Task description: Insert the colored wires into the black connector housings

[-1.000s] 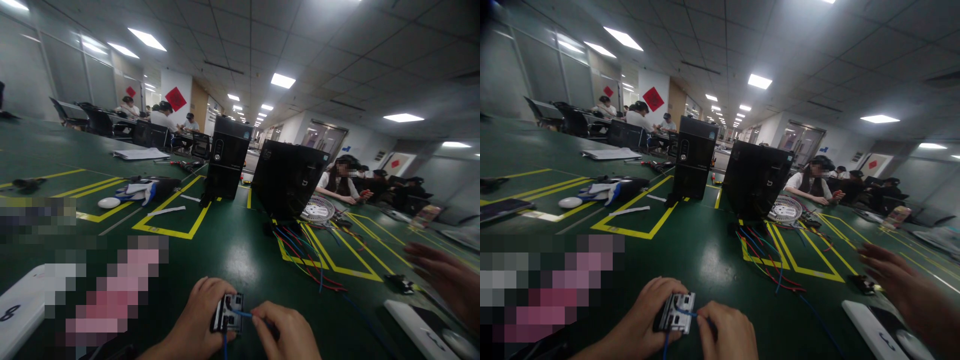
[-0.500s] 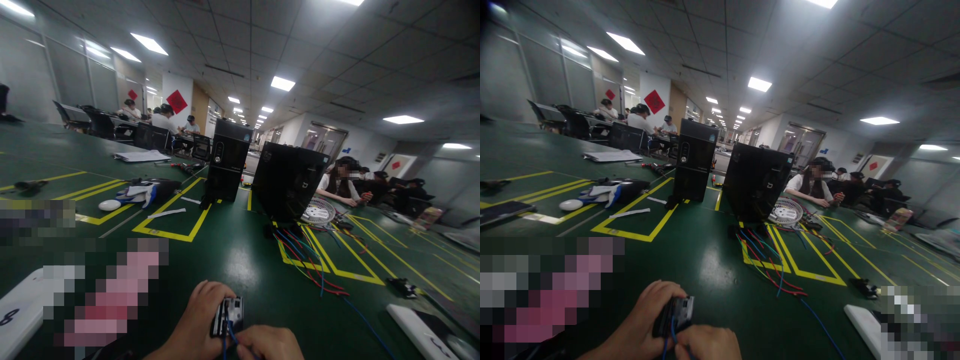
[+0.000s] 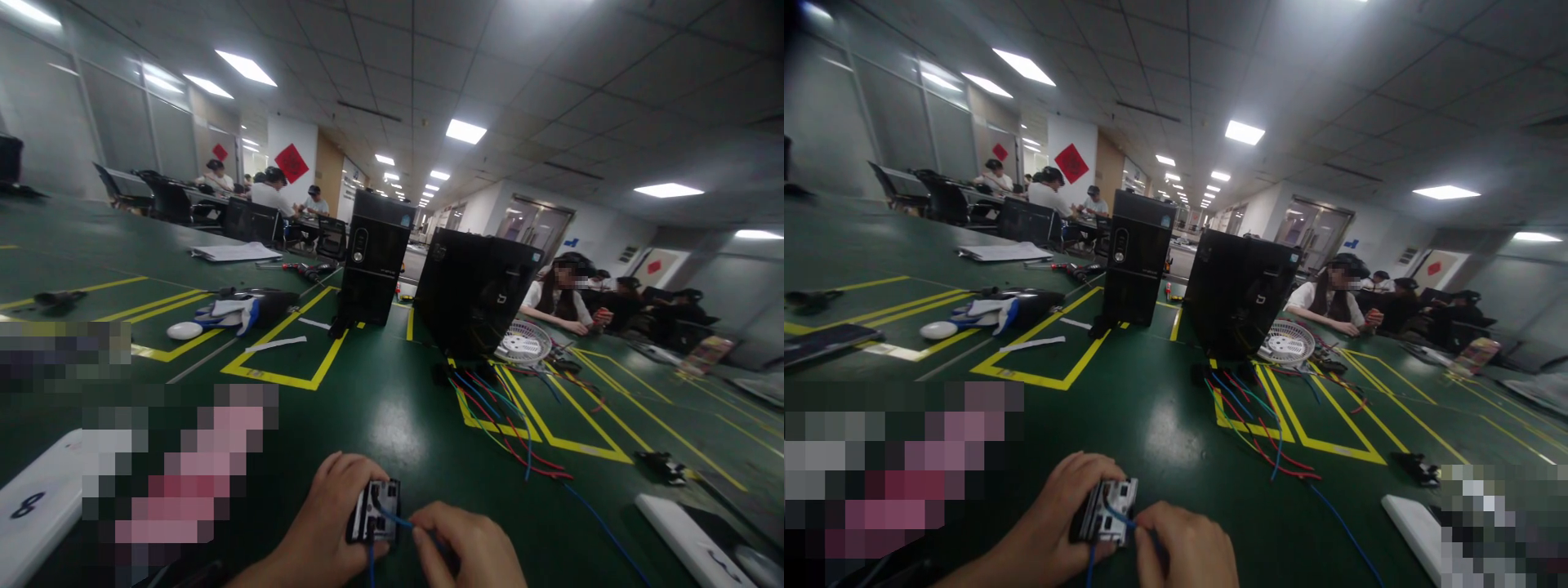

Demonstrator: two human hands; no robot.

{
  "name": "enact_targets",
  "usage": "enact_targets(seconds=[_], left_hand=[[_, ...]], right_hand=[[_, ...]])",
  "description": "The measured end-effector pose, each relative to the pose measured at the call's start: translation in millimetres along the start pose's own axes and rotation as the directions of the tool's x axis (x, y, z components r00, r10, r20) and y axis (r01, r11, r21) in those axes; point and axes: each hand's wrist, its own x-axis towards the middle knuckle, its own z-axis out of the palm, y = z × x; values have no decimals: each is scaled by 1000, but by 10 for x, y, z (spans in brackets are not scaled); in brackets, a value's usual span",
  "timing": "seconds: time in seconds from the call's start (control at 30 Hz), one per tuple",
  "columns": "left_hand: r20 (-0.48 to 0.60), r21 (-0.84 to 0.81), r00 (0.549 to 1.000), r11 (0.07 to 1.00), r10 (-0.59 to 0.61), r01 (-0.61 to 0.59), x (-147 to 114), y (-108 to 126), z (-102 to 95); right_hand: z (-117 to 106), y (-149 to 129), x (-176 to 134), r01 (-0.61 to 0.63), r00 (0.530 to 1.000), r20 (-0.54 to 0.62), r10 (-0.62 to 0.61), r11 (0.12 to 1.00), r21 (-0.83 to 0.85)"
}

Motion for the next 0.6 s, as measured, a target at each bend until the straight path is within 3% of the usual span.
enact_targets(seconds=[0.4,0.6], left_hand=[[19,11,999,1000,-27,27,5,22,-2],[13,26,1000,1000,-10,10,-1,18,9]], right_hand=[[15,6,7,-85,996,25,86,994,-63],[43,-8,15,50,999,-20,-48,993,104]])
